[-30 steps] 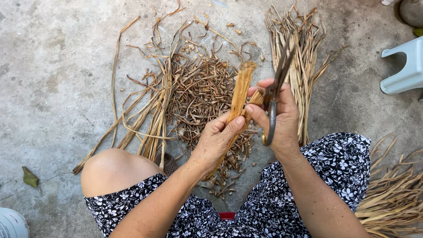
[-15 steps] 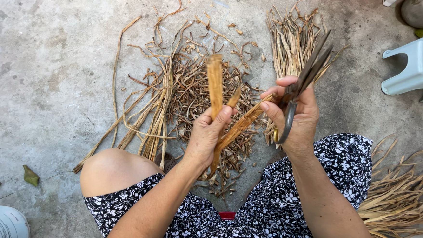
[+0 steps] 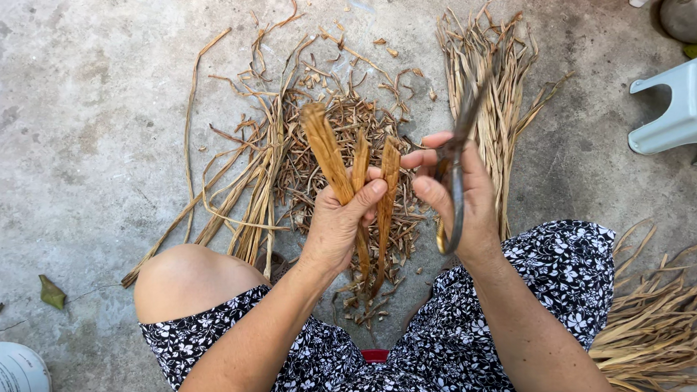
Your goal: The person sits on a low stool on a concrete floor and trims dried plant stalks with scissors, cutting off root ends and unwanted sections one bundle at a time. The cut pieces drop onto a growing pile of trimmed material on the ground while uncut bundles wait nearby.
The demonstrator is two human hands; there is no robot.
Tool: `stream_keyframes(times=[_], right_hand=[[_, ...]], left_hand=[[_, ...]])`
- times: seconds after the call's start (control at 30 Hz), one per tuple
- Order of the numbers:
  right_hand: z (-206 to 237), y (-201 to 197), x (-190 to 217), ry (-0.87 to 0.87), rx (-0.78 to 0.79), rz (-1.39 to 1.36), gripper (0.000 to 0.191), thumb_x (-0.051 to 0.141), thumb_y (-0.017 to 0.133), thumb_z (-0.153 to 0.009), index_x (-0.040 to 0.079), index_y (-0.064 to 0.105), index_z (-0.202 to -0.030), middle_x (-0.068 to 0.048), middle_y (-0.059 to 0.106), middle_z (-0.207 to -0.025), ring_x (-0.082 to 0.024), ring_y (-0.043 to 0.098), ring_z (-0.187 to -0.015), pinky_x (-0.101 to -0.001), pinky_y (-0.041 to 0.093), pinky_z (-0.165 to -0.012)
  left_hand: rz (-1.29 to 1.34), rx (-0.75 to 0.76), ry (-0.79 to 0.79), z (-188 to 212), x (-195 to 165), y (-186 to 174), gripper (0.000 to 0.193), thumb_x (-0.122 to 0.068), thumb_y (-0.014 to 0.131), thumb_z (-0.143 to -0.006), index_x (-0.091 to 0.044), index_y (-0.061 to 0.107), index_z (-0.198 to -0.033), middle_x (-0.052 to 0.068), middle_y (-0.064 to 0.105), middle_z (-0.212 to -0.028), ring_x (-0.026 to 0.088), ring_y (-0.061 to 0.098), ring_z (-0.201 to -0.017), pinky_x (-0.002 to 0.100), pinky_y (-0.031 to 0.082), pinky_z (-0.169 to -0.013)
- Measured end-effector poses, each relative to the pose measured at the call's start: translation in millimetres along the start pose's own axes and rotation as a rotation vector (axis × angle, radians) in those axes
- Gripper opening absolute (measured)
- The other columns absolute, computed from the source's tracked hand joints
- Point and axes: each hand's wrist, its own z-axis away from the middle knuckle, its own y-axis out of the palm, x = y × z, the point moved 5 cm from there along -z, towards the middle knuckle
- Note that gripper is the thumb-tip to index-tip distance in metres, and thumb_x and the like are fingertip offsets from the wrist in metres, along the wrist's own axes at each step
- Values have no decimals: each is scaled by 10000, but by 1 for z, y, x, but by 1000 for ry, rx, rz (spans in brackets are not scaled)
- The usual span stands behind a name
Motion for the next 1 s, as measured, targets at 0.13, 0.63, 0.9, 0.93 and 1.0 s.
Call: stream_keyframes(times=[0.13,0.63,0.9,0.93,1.0], right_hand=[[1,12,-15,9,158,340,778,417,819,-835,78,495,-1457,-118,640,-1265,-186,609,-1129,-348,546,-1003],[11,28,-26,115,159,351,704,297,892,-780,21,593,-1355,-3,680,-958,-65,597,-851,-214,506,-754],[14,26,-45,205,109,108,606,187,866,-806,8,627,-1334,10,734,-1018,-10,656,-865,-159,558,-749],[14,25,-46,214,105,82,593,178,867,-816,8,632,-1334,14,729,-1016,-5,652,-859,-155,559,-741],[14,18,-50,318,35,133,553,166,861,-796,36,675,-1300,2,688,-841,-31,572,-643,-176,463,-526]], left_hand=[[36,-38,69,-6,-6,-11,198,-180,794,-927,-103,728,-1097,-67,612,-755,32,522,-629,195,409,-559],[73,-89,97,-5,-15,-11,232,-199,792,-905,-79,716,-1089,-47,668,-805,45,556,-625,206,431,-556],[60,-100,105,-5,-15,-13,227,-182,798,-901,-72,720,-1083,-47,682,-833,39,551,-660,205,444,-587],[65,-99,103,-5,-14,-14,226,-182,797,-902,-74,719,-1085,-48,684,-839,35,546,-668,203,443,-593],[3,-55,75,-6,-10,-11,219,-179,794,-911,-65,734,-1088,-49,680,-835,36,536,-670,201,433,-591]])
